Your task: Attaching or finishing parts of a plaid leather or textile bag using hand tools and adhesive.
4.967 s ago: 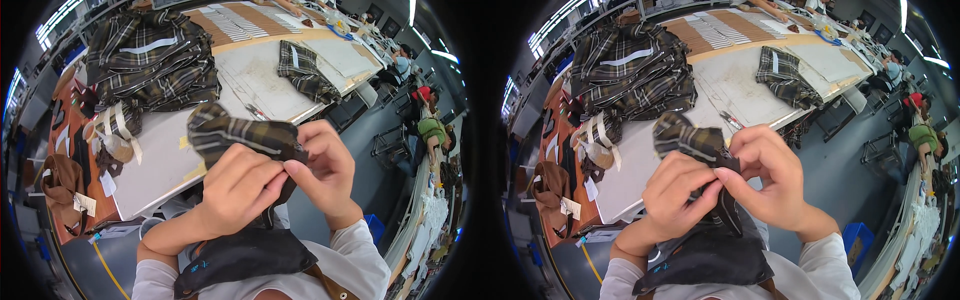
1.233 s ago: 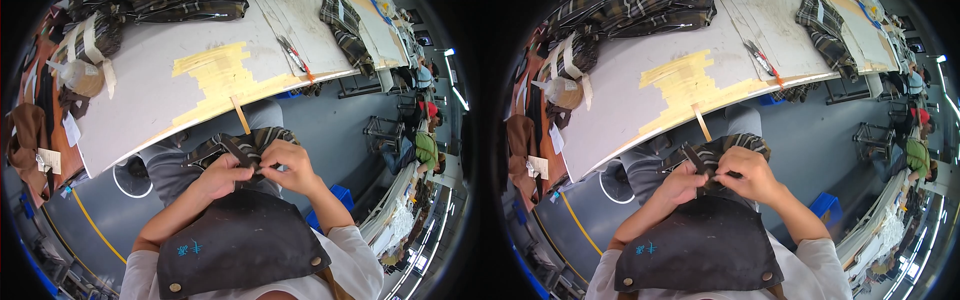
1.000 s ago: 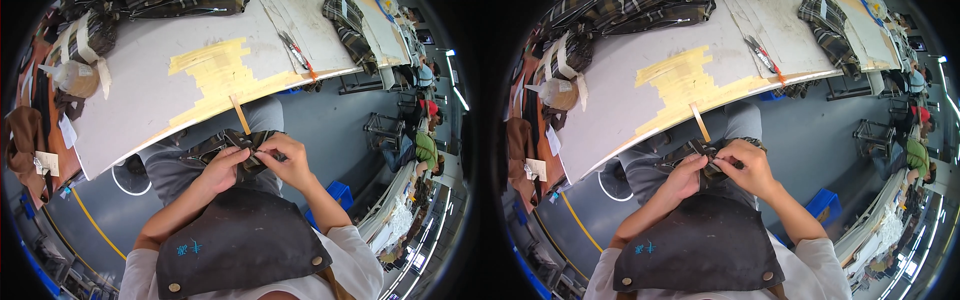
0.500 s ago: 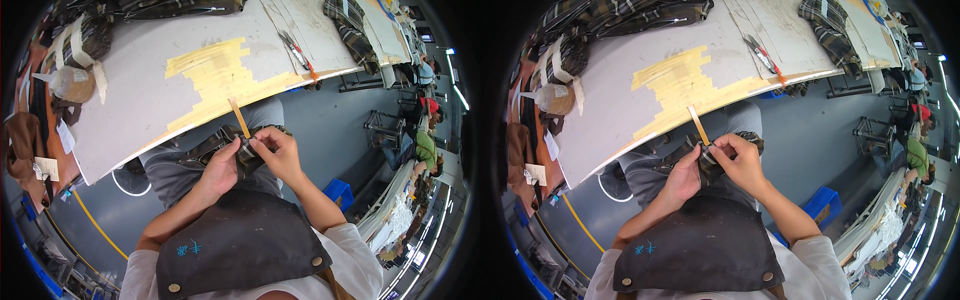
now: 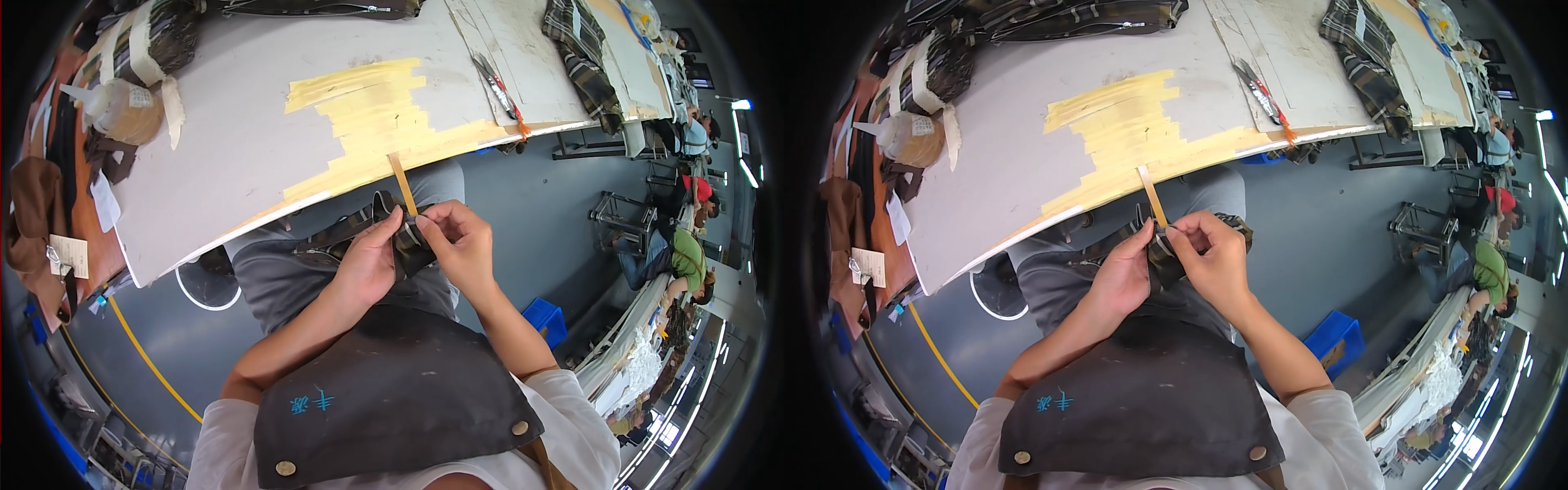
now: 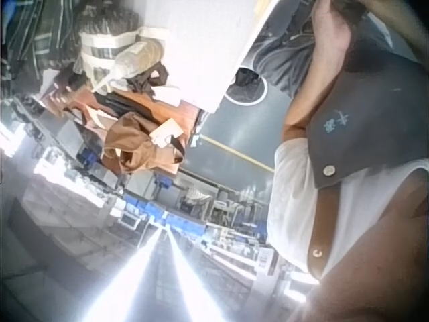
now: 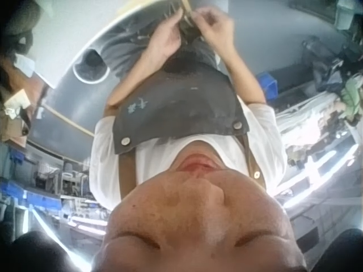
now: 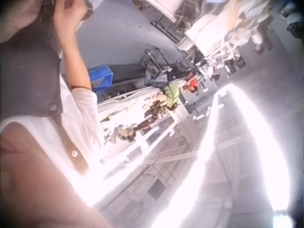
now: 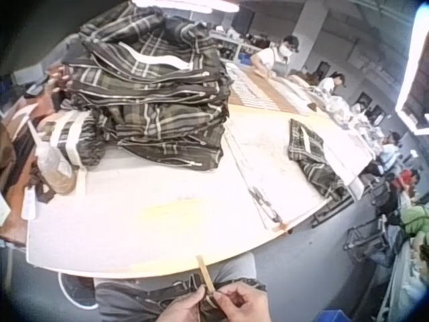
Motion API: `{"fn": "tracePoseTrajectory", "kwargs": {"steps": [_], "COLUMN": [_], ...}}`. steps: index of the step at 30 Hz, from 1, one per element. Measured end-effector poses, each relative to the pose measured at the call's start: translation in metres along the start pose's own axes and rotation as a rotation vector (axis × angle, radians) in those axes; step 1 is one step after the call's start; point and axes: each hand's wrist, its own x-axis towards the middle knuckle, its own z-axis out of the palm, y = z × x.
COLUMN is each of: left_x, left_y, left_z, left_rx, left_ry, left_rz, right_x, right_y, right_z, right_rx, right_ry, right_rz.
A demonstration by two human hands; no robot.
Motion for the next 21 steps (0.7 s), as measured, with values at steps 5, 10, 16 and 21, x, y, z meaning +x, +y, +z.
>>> {"fn": "tracePoseTrajectory", "kwargs": {"steps": [5, 10, 16, 21], "left_x": [0.001, 0.008, 0.017, 0.017], "left_y": [-0.005, 0.008, 0.020, 0.031], "left_z": [0.009, 0.006, 0.010, 0.001], "left_rx": [0.077, 0.045, -0.033, 0.229], "left_ry": [0.090, 0.004, -0.013, -0.131], "left_rz": [0.068, 0.050, 0.099, 0.152], "right_x": [-0.001, 0.008, 0.005, -0.005], "right_y": [0.007, -0.012, 0.008, 0.005], "right_z": [-0.003, 0.008, -0.014, -0.017], "right_rx": [0.063, -0.160, -0.007, -0.238], "right_ry": [0.017, 0.058, -0.033, 0.019], "right_rz": [0.014, -0.103, -0.112, -0.257]}}
